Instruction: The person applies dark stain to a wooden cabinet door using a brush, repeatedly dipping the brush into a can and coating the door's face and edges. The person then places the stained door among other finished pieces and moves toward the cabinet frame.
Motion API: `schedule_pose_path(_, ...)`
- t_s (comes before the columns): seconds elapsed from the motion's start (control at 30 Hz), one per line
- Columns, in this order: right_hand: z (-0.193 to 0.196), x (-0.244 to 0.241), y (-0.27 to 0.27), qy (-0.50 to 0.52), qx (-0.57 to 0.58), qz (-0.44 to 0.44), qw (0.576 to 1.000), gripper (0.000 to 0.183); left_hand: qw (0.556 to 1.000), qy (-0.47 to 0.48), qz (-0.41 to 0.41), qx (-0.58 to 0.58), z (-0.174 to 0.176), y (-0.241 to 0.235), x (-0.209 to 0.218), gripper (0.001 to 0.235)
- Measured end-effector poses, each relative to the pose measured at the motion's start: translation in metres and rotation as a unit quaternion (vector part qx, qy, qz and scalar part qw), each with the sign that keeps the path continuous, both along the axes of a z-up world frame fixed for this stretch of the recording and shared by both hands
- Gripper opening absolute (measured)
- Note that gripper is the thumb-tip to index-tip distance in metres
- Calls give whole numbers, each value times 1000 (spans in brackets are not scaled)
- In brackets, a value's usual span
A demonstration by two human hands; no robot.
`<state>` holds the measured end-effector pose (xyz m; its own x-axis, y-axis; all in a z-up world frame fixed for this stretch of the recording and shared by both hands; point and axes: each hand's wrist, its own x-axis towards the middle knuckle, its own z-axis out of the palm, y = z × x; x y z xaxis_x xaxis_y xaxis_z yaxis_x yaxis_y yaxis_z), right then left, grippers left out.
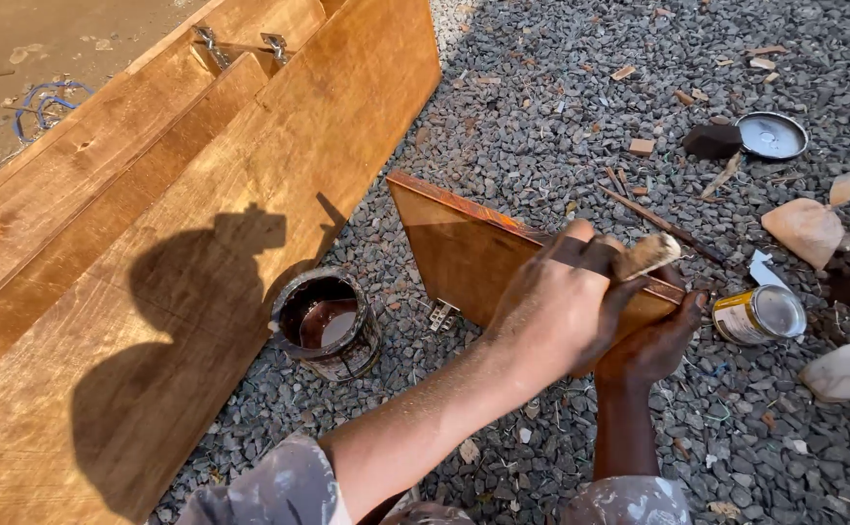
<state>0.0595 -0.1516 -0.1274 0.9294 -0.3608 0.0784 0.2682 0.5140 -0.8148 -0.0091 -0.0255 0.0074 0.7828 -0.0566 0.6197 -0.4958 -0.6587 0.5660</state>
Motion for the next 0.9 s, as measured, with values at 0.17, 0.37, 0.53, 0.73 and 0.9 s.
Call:
schedule_pose_path(0.17,-5,5,-13,39,-49,-43,997,48,984,-96,-91,120,-12,-45,8,10)
schedule_pose_path(0.37,-9,14,2,107,-130,-78,983,58,996,42,-74,-3,-8,-17,8,26)
schedule_pose_path(0.53,57,-22,41,-16,-139,-78,987,60,956,175,197,-129,-18,110,20,48)
schedule_pose_path(0.73,42,-24,44,-38,-154,-97,983,61,939,74,336,-12,-15,259,29,37)
schedule_pose_path(0.9,34,-33,43,-27,-165,-107,980,64,926,209,165,267,29,216,51,44)
